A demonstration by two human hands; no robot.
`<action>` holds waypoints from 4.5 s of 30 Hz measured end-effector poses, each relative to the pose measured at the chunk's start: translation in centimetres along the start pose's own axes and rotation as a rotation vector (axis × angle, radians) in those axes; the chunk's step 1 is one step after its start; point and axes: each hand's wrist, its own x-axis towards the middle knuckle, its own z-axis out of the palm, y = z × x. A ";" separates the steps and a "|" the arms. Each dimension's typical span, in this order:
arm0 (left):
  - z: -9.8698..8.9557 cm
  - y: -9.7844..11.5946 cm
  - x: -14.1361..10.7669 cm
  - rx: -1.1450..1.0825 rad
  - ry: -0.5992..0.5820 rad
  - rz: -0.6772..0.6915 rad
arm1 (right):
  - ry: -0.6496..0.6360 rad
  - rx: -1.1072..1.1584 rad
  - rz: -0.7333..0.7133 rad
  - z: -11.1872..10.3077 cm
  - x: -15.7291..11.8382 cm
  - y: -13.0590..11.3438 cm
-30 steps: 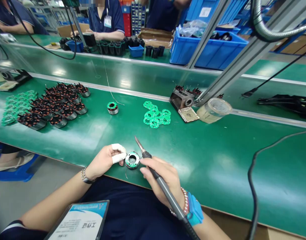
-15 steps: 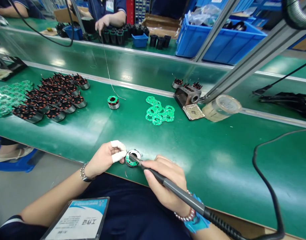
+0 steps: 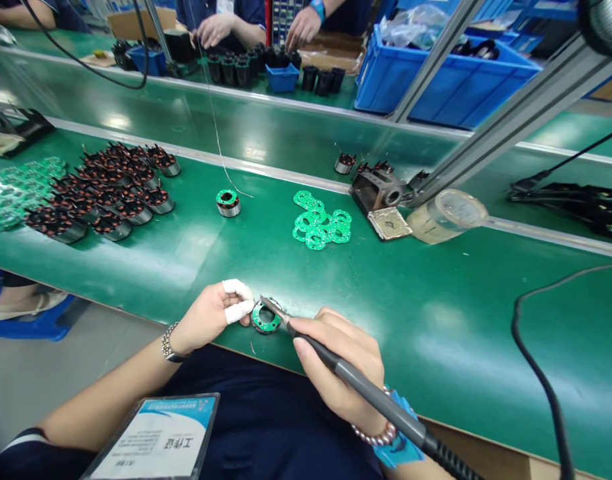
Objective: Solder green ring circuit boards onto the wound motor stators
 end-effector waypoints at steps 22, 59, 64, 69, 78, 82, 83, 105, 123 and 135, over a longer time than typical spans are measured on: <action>-1.6 -1.7 -1.8 0.553 -0.163 0.649 | -0.214 -0.067 0.047 3.0 0.4 2.8; -0.1 0.3 -0.4 -0.043 -0.121 -0.019 | 0.011 -0.062 -0.010 1.4 0.2 0.3; -0.2 0.3 -0.5 -0.037 -0.118 -0.011 | 0.013 0.078 0.001 0.5 -0.1 -0.1; -0.2 0.4 -0.5 -0.019 -0.113 -0.012 | -0.025 0.106 0.099 0.4 0.1 -0.2; -0.1 0.6 -0.4 -0.006 -0.107 -0.003 | -0.051 0.101 0.107 0.4 0.3 -0.6; -0.1 0.5 -0.4 -0.001 -0.107 -0.011 | -0.014 0.109 0.081 0.2 0.0 -0.4; -0.1 0.5 -0.4 -0.003 -0.108 -0.010 | -0.003 0.103 0.073 0.3 -0.1 -0.2; -0.4 -0.4 -2.3 -0.155 -0.096 -0.158 | -0.214 -0.227 -0.127 2.7 0.6 1.8; 1.0 0.2 -1.5 -0.227 -0.024 -0.139 | -0.092 -0.120 -0.202 4.0 0.3 1.3; 1.3 -0.1 -1.8 -0.105 0.037 -0.065 | 0.019 -0.038 -0.111 2.7 -0.5 0.4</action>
